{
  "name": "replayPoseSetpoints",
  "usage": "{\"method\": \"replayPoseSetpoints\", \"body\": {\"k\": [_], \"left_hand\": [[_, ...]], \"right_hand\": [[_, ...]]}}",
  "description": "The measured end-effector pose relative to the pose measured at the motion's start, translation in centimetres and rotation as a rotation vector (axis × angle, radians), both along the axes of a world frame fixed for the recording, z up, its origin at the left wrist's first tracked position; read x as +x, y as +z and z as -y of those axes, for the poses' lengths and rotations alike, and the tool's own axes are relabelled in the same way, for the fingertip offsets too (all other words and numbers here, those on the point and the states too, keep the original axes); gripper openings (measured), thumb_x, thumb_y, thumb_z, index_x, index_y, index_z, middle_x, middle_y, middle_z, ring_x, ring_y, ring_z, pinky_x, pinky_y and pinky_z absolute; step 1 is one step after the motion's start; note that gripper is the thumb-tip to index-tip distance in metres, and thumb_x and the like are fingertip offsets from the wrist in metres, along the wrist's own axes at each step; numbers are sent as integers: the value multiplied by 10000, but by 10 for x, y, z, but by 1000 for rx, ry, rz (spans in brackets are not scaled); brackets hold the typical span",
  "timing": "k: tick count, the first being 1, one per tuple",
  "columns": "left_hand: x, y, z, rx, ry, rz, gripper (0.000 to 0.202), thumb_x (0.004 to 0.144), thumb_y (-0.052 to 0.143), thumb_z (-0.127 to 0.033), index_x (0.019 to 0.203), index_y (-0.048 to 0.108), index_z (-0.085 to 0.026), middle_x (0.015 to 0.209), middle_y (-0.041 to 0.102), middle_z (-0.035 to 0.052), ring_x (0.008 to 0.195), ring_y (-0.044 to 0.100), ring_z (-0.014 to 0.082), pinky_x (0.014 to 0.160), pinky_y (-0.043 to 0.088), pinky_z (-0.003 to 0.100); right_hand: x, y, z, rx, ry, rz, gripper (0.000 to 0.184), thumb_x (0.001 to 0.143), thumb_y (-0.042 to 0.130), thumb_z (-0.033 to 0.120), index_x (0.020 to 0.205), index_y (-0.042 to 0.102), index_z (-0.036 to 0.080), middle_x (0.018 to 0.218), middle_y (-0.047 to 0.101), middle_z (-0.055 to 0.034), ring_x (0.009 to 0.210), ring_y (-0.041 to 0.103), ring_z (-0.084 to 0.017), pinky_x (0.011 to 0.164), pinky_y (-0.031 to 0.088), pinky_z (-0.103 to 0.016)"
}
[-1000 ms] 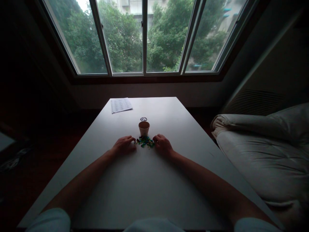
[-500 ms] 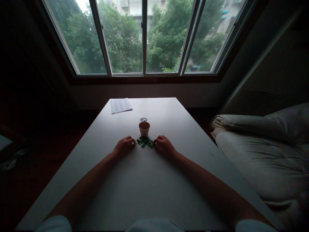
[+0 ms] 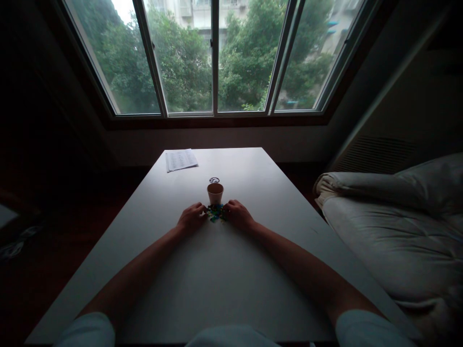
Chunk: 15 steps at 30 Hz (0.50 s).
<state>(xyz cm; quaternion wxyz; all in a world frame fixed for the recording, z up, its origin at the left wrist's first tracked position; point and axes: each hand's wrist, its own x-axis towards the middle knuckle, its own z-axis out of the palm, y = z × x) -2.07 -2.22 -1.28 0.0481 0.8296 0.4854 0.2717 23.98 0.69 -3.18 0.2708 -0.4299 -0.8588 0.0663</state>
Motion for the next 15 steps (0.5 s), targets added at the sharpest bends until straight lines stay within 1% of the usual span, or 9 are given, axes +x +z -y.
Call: {"method": "replayPoseSetpoints", "body": {"k": [2,3,5,7,9,12,15], "left_hand": [[3,2,2,29,24,5,104,862,646,-289,949,669,-238,965,641,54,886,600,198,776,484,316],[4,3,3,44,34,0,152,857,661,-323,983,665,-238,993,639,63,929,592,215,815,485,339],[5,2,5,65,46,-17,327,834,694,-404,1110,644,-237,1084,629,89,1019,571,250,898,472,389],[6,0,7,65,41,-32,542,808,711,-479,1272,579,-233,1218,598,121,1117,540,282,977,438,432],[7,-4,8,35,20,-52,709,803,696,-542,1404,480,-233,1348,540,144,1228,489,310,1047,389,459],[9,-10,6,-55,11,-102,850,820,620,-641,1513,338,-238,1483,442,147,1362,390,329,1132,301,483],[18,-17,4,-139,53,-148,955,807,552,-730,1556,247,-222,1575,327,152,1455,267,349,1190,203,502]], "right_hand": [[0,2,2,-9,6,-18,163,871,626,142,1001,695,212,948,647,-67,916,573,-197,804,449,-286],[2,2,4,-12,5,-27,185,868,621,134,1020,691,214,955,649,-67,925,574,-198,810,452,-288],[8,4,8,-11,-5,-29,208,872,622,151,1059,686,214,977,652,-73,953,573,-207,836,457,-303],[18,4,11,4,-21,-3,239,888,637,230,1124,680,217,1036,654,-92,1010,567,-229,891,453,-340],[34,4,12,17,-25,51,340,899,648,337,1223,652,233,1158,641,-114,1097,552,-256,968,428,-393],[58,2,9,-29,-41,152,487,909,617,468,1338,588,239,1359,564,-133,1267,482,-292,1070,366,-451],[71,0,5,-96,-69,267,611,938,512,573,1431,509,212,1506,439,-151,1397,370,-312,1142,292,-472]]}}
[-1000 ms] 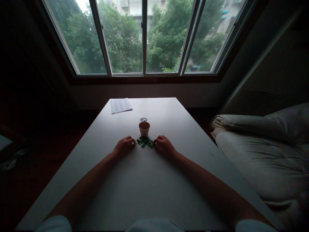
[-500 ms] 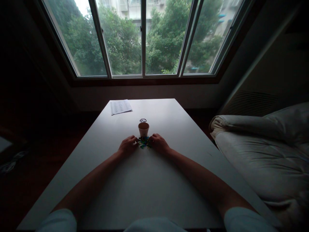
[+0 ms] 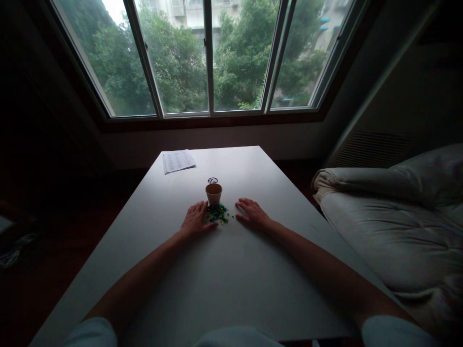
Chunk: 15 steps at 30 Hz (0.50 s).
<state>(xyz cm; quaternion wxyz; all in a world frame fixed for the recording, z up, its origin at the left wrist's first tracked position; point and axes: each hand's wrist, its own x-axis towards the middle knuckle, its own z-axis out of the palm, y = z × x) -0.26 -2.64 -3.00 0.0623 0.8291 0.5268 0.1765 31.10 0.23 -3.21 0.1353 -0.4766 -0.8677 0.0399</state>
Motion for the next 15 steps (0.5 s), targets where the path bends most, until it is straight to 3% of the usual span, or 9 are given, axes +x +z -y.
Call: {"method": "replayPoseSetpoints", "body": {"k": [4,9,12,15], "left_hand": [[16,-9,0,-52,70,-10,1028,783,504,-791,1562,215,-184,1615,244,175,1499,165,368,1214,122,530],[28,-13,2,-67,121,5,1045,780,497,-792,1553,208,-150,1614,243,193,1509,146,366,1214,111,535],[32,-12,4,-66,129,10,1018,797,498,-768,1545,223,-135,1607,261,201,1506,167,365,1212,114,534],[34,-10,7,-31,130,28,935,820,511,-723,1526,273,-157,1584,319,187,1487,228,358,1208,139,526]], "right_hand": [[-10,-4,-2,-59,-58,79,687,965,371,642,1511,404,227,1609,285,-133,1485,233,-316,1196,183,-492],[-40,-7,0,-81,-196,53,723,964,298,678,1533,359,238,1636,222,-122,1514,146,-320,1210,92,-523],[-55,-9,0,-84,-248,21,721,967,316,664,1531,357,216,1630,227,-146,1511,145,-331,1201,89,-546],[-64,-9,0,-67,-195,-2,650,982,359,612,1508,389,232,1616,265,-146,1504,178,-317,1195,129,-541]]}}
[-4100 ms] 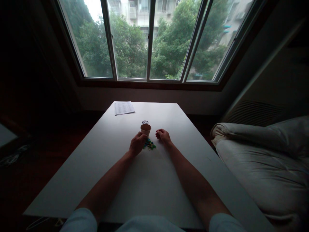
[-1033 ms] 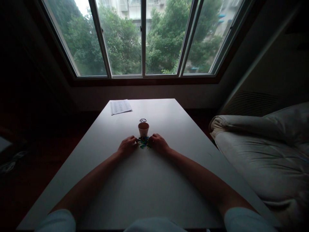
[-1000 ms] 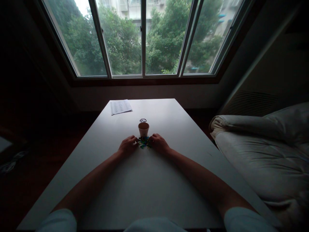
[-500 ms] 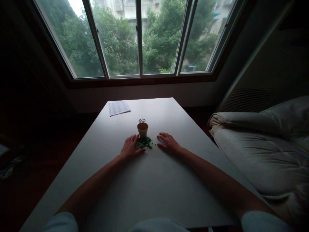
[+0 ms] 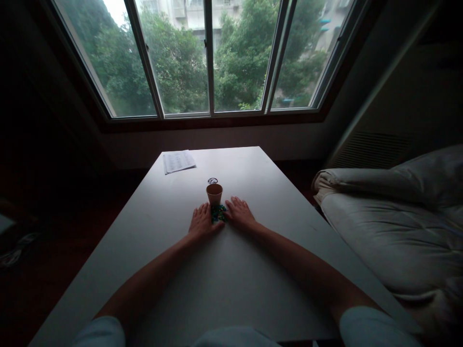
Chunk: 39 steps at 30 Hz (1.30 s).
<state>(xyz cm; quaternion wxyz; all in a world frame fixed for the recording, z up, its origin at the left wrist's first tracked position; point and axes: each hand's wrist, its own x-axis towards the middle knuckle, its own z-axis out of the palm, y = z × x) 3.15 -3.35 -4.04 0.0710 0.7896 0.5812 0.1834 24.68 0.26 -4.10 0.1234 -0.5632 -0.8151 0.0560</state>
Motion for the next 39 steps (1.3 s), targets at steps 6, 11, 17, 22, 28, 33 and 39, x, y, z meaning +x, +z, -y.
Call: {"method": "replayPoseSetpoints", "body": {"k": [6,11,17,22,28,33,39], "left_hand": [[-1,7,2,97,2,41,781,843,559,-629,1444,399,-157,1468,474,184,1380,400,336,1170,259,488],[-1,13,3,119,-8,68,719,831,615,-558,1415,441,-177,1409,533,165,1330,454,326,1148,310,478],[-8,17,4,106,-54,100,650,840,633,-455,1411,473,-189,1406,546,150,1322,471,318,1156,326,468],[-16,19,-1,30,-84,251,678,835,656,-381,1448,439,-192,1384,574,146,1288,516,302,1108,399,468],[-16,14,0,-23,-93,375,721,836,652,-342,1487,379,-197,1411,555,150,1271,542,289,1071,444,457],[-12,18,5,4,-88,297,737,817,660,-335,1483,375,-200,1398,555,141,1267,534,283,1074,444,433],[-7,28,13,55,-101,152,753,824,658,-402,1491,361,-218,1440,513,134,1338,458,306,1142,364,462]], "right_hand": [[1,1,0,32,170,-11,528,1020,362,493,1487,422,255,1581,345,-127,1478,260,-287,1187,196,-523],[1,-2,1,73,211,-26,528,1027,365,435,1509,401,222,1567,369,-138,1468,287,-283,1191,213,-505],[8,-1,4,76,229,-59,682,959,454,593,1514,404,199,1548,396,-151,1443,335,-310,1189,242,-501],[17,2,6,42,328,-3,925,871,457,762,1564,302,170,1598,304,-158,1485,248,-320,1218,183,-493],[6,2,-1,35,256,36,738,974,331,660,1544,342,190,1601,303,-146,1496,229,-294,1214,177,-487],[-2,5,-3,88,202,-7,635,998,360,592,1504,398,210,1566,369,-147,1467,291,-287,1192,219,-492],[5,9,0,55,260,-9,831,891,491,708,1530,369,192,1581,337,-156,1474,267,-317,1209,186,-497]]}}
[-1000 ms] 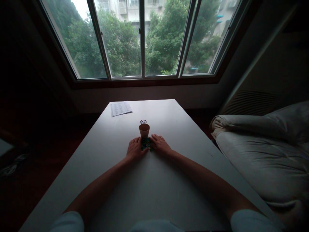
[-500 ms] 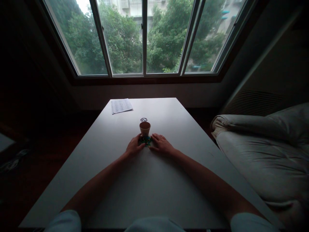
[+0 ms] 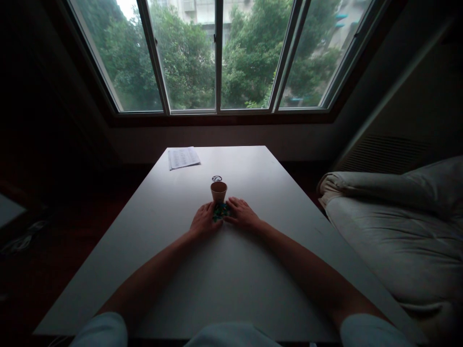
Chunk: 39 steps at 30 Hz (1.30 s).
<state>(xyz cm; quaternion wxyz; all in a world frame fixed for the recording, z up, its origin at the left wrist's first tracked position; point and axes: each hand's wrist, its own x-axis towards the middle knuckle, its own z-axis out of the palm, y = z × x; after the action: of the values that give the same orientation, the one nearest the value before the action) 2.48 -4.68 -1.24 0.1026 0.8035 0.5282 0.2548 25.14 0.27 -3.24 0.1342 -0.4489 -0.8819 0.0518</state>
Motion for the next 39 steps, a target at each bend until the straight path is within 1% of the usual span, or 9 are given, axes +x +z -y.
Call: {"method": "replayPoseSetpoints", "body": {"k": [3,8,13,18,23,30,33,36,39], "left_hand": [[0,0,-1,11,17,-6,715,848,634,-387,1482,365,-199,1430,522,134,1324,469,293,1142,362,448],[-4,-5,-5,4,-6,1,674,855,617,-343,1469,374,-205,1391,558,122,1286,507,279,1122,381,435],[-4,-7,-5,9,-15,-13,631,852,609,-326,1439,412,-208,1368,575,117,1274,514,283,1111,387,429],[-3,-4,-4,3,-20,-18,630,849,603,-326,1437,418,-199,1356,578,121,1268,514,283,1111,385,422],[-2,0,-3,-22,-29,-26,661,842,609,-322,1462,404,-220,1375,566,116,1289,498,289,1129,366,440],[-10,1,-6,-33,-63,9,681,843,623,-318,1480,395,-242,1405,550,101,1293,489,275,1109,391,435],[-17,2,-8,-14,-58,-2,652,831,645,-312,1450,450,-242,1387,558,91,1272,491,266,1092,411,415],[-26,3,-11,7,5,-36,529,841,638,-302,1362,558,-252,1290,606,81,1206,519,264,1064,428,414],[-33,3,-15,15,83,-71,392,864,602,-273,1252,650,-251,1185,631,82,1138,540,259,1018,450,408]], "right_hand": [[3,0,1,-9,28,4,870,872,498,730,1541,351,192,1590,321,-154,1481,253,-314,1218,166,-492],[-2,-1,-1,7,-1,3,761,915,500,651,1520,388,203,1575,349,-153,1465,285,-317,1200,200,-507],[-3,1,-3,36,37,-24,703,912,544,603,1497,430,229,1549,395,-141,1443,325,-317,1189,230,-502],[-1,5,-3,55,56,-71,650,908,568,580,1467,478,261,1513,451,-116,1407,386,-299,1182,254,-474],[-1,6,-3,49,60,-70,643,887,603,572,1451,504,279,1505,463,-111,1401,394,-306,1165,283,-472],[5,7,-7,27,30,-228,495,937,560,491,1355,589,228,1369,589,-104,1266,528,-251,1081,405,-408],[13,7,-7,27,-13,-275,372,973,512,426,1236,664,213,1283,633,-97,1197,554,-229,1037,438,-376],[19,8,-7,42,-44,-258,294,974,512,380,1117,714,221,1210,654,-85,1142,560,-228,1007,446,-372],[19,10,-6,56,-38,-227,272,965,531,378,1087,723,229,1170,653,-80,1098,560,-233,985,446,-379]]}}
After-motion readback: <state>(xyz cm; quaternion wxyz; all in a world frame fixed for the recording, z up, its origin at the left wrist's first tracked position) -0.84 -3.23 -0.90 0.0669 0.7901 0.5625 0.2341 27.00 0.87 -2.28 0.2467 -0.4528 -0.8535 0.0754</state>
